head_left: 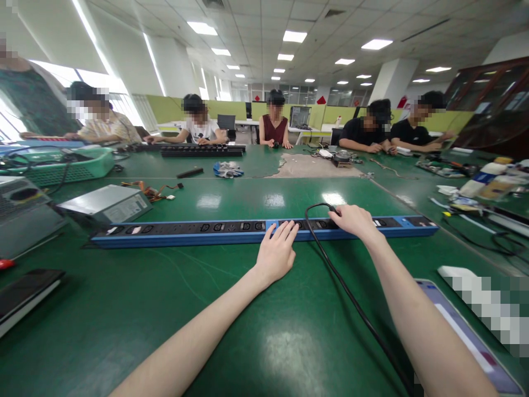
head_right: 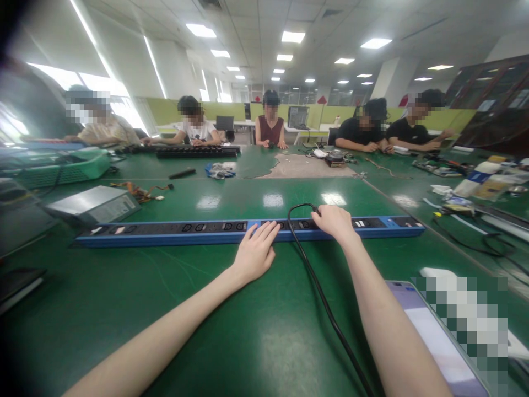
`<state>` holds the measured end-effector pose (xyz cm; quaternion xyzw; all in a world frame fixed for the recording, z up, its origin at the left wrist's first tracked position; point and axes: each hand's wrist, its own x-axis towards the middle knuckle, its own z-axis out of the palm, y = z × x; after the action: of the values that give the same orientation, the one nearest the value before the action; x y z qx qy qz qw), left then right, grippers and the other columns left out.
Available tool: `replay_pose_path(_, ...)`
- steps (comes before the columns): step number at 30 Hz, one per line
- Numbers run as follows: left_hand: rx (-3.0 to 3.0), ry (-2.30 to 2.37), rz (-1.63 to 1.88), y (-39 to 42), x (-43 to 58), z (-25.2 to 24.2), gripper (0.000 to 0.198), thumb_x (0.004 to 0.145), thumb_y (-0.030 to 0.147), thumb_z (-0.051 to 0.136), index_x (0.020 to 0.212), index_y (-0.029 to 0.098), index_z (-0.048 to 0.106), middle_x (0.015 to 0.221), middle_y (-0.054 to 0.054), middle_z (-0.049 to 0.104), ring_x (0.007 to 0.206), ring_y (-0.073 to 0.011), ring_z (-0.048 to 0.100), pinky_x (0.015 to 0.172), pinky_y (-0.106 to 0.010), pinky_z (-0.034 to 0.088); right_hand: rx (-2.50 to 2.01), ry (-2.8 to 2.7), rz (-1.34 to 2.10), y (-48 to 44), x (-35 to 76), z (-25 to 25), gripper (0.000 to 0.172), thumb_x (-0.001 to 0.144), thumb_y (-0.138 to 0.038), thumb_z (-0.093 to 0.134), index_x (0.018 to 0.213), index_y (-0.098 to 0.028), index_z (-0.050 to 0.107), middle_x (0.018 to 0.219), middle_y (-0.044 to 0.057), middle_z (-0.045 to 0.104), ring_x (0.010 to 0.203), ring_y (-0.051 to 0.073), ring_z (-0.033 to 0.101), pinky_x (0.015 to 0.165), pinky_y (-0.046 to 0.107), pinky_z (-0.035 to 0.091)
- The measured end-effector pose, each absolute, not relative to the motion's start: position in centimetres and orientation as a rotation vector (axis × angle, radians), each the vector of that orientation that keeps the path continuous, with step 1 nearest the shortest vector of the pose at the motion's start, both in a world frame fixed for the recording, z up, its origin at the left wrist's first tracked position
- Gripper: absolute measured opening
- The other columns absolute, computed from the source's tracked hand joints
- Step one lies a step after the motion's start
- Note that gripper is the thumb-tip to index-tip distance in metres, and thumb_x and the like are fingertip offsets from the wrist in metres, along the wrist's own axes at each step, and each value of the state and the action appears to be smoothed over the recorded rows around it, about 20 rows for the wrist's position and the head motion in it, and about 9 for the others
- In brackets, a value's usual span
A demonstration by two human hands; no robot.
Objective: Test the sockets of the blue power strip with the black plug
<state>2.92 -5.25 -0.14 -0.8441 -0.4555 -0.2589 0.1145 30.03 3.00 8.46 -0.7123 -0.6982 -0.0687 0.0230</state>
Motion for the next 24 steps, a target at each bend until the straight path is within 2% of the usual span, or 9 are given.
replay_pose_path(4, -2.474, -1.33, -0.739, -5.3, 2.9, -0.1, 0.07, 0.095, 0.023, 0.052, 0.163, 0.023, 0.034, 0.167, -0.007, 0.039, 0.155, -0.0235, 0.035, 0.131, -0.049, 0.02, -2.17, -2.183, -0.234, 3.2, 30.1, 8.5, 0.052, 0.101, -0.052, 0.038, 0.097, -0.017, 0.077, 0.102, 0.019, 0.075, 0.096, 0.032, 0.072, 0.084, 0.039, 0.051)
replay_pose_path(9, -2.472, -1.332, -0.741, -5.3, 3.0, -0.1, 0.071, 0.094, 0.022, 0.052, 0.163, 0.022, 0.034, 0.168, -0.008, 0.038, 0.155, -0.024, 0.035, 0.131, -0.049, 0.02, -2.138, -2.088, -0.333, 3.3, 30.0, 8.4, 0.055, 0.104, -0.05, 0.034, 0.104, -0.014, 0.076, 0.102, 0.022, 0.074, 0.096, 0.031, 0.071, 0.084, 0.038, 0.05)
replay_pose_path(13, -2.481, -1.331, -0.752, -5.3, 3.1, -0.1, 0.07, 0.095, 0.022, 0.052, 0.163, 0.022, 0.035, 0.167, -0.008, 0.039, 0.154, -0.024, 0.036, 0.131, -0.049, 0.02, -2.108, -1.908, -0.389, 3.0, 32.3, 9.7, 0.061, 0.105, -0.058, 0.029, 0.108, -0.017, 0.074, 0.101, 0.021, 0.074, 0.094, 0.032, 0.07, 0.081, 0.038, 0.048)
replay_pose_path(16, -2.477, -1.333, -0.751, -5.4, 3.1, -0.1, 0.07, 0.095, 0.022, 0.051, 0.163, 0.022, 0.035, 0.167, -0.008, 0.039, 0.154, -0.0238, 0.036, 0.131, -0.049, 0.02, -2.04, -1.901, -0.378, 2.8, 35.1, 10.9, 0.06, 0.1, -0.068, 0.036, 0.104, -0.022, 0.074, 0.099, 0.015, 0.075, 0.093, 0.03, 0.069, 0.078, 0.036, 0.046)
replay_pose_path(20, -2.469, -1.329, -0.745, -5.4, 3.0, -0.1, 0.071, 0.095, 0.022, 0.051, 0.163, 0.023, 0.034, 0.168, -0.007, 0.038, 0.155, -0.0238, 0.035, 0.131, -0.049, 0.02, -1.851, -1.958, -0.042, 2.2, 38.2, 11.7, 0.058, 0.092, -0.075, 0.051, 0.106, -0.024, 0.075, 0.084, 0.008, 0.075, 0.078, 0.023, 0.068, 0.068, 0.03, 0.045)
replay_pose_path(22, -2.469, -1.324, -0.738, -5.4, 3.0, -0.1, 0.071, 0.095, 0.022, 0.051, 0.163, 0.023, 0.034, 0.168, -0.007, 0.038, 0.155, -0.0241, 0.035, 0.131, -0.049, 0.02, -1.769, -1.931, 0.277, 1.7, 39.3, 11.9, 0.063, 0.086, -0.078, 0.059, 0.112, -0.022, 0.074, 0.079, 0.007, 0.075, 0.072, 0.02, 0.067, 0.066, 0.029, 0.047)
replay_pose_path(24, -2.473, -1.319, -0.739, -5.3, 3.0, -0.1, 0.071, 0.095, 0.022, 0.051, 0.164, 0.023, 0.034, 0.168, -0.007, 0.038, 0.155, -0.0242, 0.035, 0.131, -0.049, 0.021, -1.7, -1.845, 0.576, 1.3, 40.3, 12.0, 0.068, 0.082, -0.079, 0.065, 0.117, -0.02, 0.072, 0.082, 0.009, 0.076, 0.073, 0.02, 0.068, 0.067, 0.029, 0.051)
